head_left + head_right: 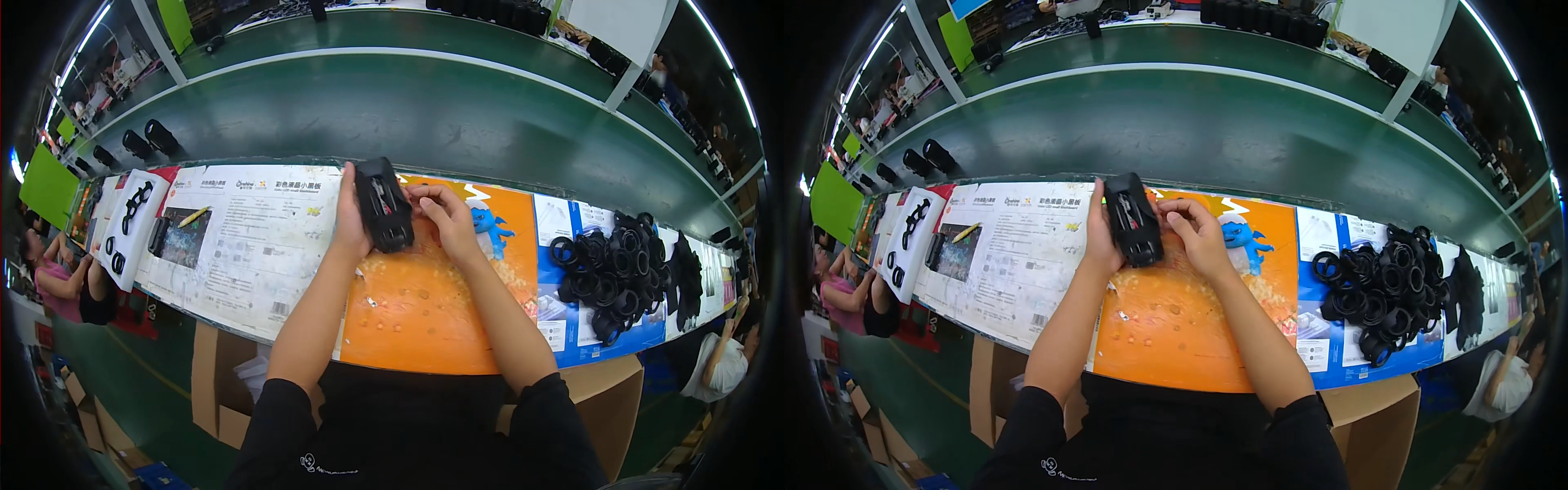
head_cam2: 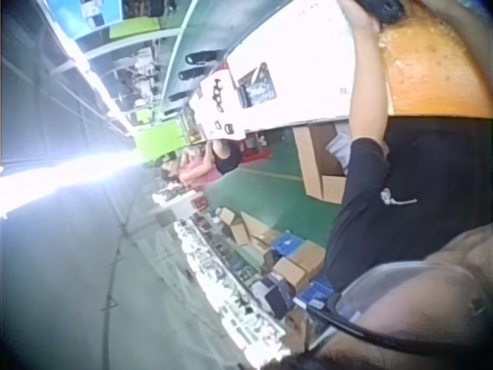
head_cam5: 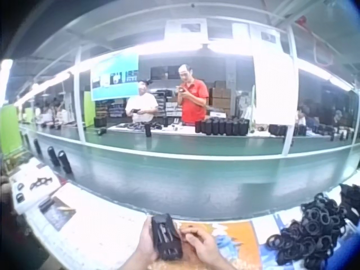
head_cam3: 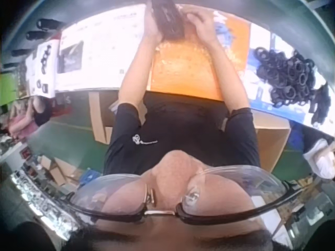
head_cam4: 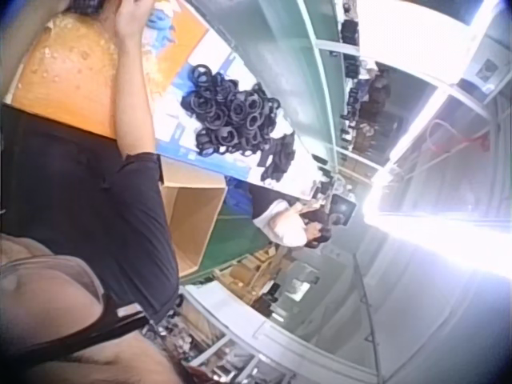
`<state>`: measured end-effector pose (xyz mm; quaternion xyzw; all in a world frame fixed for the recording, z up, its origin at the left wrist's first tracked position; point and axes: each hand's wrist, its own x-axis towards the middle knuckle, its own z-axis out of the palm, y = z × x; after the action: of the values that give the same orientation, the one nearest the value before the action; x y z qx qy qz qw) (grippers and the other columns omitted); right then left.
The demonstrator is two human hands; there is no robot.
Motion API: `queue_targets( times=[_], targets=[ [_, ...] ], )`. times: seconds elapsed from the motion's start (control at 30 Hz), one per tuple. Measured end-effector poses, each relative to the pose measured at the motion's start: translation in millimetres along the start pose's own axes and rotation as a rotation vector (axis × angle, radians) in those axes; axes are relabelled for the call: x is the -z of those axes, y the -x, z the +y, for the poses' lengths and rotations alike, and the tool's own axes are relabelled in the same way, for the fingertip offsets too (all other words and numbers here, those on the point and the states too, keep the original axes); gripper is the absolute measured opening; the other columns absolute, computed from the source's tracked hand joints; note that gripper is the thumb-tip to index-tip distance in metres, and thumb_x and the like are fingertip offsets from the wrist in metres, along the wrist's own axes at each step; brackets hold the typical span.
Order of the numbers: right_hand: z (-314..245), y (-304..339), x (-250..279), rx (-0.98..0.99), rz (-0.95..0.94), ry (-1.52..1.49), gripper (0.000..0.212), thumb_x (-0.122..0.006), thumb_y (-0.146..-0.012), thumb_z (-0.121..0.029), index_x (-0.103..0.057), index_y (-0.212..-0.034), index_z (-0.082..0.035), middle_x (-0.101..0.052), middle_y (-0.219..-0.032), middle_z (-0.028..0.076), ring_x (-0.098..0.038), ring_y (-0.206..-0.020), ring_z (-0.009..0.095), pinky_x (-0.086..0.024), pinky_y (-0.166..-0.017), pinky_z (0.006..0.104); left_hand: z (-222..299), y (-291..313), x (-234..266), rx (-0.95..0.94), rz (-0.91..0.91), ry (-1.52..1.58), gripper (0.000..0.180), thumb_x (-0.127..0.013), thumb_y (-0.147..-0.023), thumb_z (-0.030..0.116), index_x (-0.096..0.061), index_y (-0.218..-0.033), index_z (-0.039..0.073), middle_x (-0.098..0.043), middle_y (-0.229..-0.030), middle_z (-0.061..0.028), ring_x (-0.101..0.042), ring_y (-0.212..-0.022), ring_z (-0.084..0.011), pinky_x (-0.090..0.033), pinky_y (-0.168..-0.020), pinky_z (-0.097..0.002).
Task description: Assembling portable speakers by fitting rubber protective rings onto the ends.
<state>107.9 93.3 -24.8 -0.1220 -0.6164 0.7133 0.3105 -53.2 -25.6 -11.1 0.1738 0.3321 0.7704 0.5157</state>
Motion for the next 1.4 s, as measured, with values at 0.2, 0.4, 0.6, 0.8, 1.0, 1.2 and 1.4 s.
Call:
queue_targets(
  times=[0.2, 0.4, 0.6, 0.8, 1.0, 1.2, 1.4],
  targets=[
    [-23, 13, -17, -0.416, -0.079, -0.412, 0.047, -0.053, -0.119, -0.037, -0.055, -0.152, -0.003, -0.067, -0.147, 0.016, -0.071, -0.128, 0.029, -0.061, -0.107, 0.0457, 6, 9, -15, -0.368, -0.023, 0.141, 0.075, -0.032, -0.118, 0.065, -0.055, -0.149, 0.001, -0.068, -0.142, -0.0235, -0.068, -0.133, -0.0358, -0.052, -0.120, -0.0528],
    [-11, 3, 7, -0.192, 0.173, -0.547, 0.045, -0.053, -0.119, -0.041, -0.054, -0.154, -0.012, -0.066, -0.145, 0.016, -0.069, -0.131, 0.039, -0.065, -0.103, 0.0506, -9, -1, -5, -0.336, 0.021, -0.426, 0.066, -0.040, -0.121, 0.053, -0.045, -0.162, 0.002, -0.051, -0.164, -0.0215, -0.045, -0.158, -0.0370, -0.036, -0.131, -0.0521],
    [-32, -12, 46, 0.036, 0.354, -0.386, 0.040, -0.061, -0.117, -0.033, -0.056, -0.152, -0.014, -0.064, -0.141, 0.012, -0.069, -0.123, 0.028, -0.062, -0.098, 0.0446, -34, 2, 13, -0.551, -0.076, -2.092, 0.090, -0.046, -0.109, 0.075, -0.043, -0.171, 0.009, -0.035, -0.178, -0.0224, -0.022, -0.169, -0.0438, -0.007, -0.138, -0.0630],
    [-56, -55, 57, 0.274, 0.573, 0.288, 0.045, -0.076, -0.108, -0.018, -0.063, -0.150, -0.011, -0.063, -0.140, 0.012, -0.068, -0.119, 0.025, -0.057, -0.101, 0.0369, -38, 2, 2, -0.379, -0.074, -2.148, 0.098, -0.048, -0.104, 0.081, -0.040, -0.174, 0.013, -0.027, -0.184, -0.0186, -0.014, -0.172, -0.0407, 0.000, -0.137, -0.0654],
    [-98, -104, 50, 0.380, 0.251, 1.021, 0.034, -0.070, -0.102, -0.004, -0.075, -0.135, -0.009, -0.067, -0.145, 0.019, -0.069, -0.125, 0.041, -0.055, -0.110, 0.0466, -34, 5, 0, -0.376, -0.059, -2.146, 0.096, -0.049, -0.104, 0.080, -0.043, -0.173, 0.013, -0.028, -0.184, -0.0178, -0.017, -0.172, -0.0400, 0.000, -0.138, -0.0649],
    [-88, -107, 58, 0.475, 0.202, 1.383, 0.032, -0.061, -0.104, -0.003, -0.075, -0.133, -0.007, -0.069, -0.147, 0.021, -0.067, -0.130, 0.043, -0.055, -0.113, 0.0481, -35, 3, 3, -0.391, -0.076, -2.131, 0.096, -0.050, -0.104, 0.080, -0.042, -0.173, 0.014, -0.029, -0.183, -0.0188, -0.017, -0.172, -0.0401, -0.001, -0.137, -0.0657],
    [-89, -87, 49, 0.452, 0.289, 1.317, 0.038, -0.062, -0.101, -0.003, -0.067, -0.139, -0.004, -0.067, -0.148, 0.025, -0.063, -0.136, 0.045, -0.051, -0.117, 0.0501, -33, 5, 1, -0.384, -0.074, -2.149, 0.096, -0.050, -0.104, 0.079, -0.042, -0.173, 0.014, -0.028, -0.183, -0.0185, -0.016, -0.172, -0.0399, -0.001, -0.137, -0.0655]
  ],
)
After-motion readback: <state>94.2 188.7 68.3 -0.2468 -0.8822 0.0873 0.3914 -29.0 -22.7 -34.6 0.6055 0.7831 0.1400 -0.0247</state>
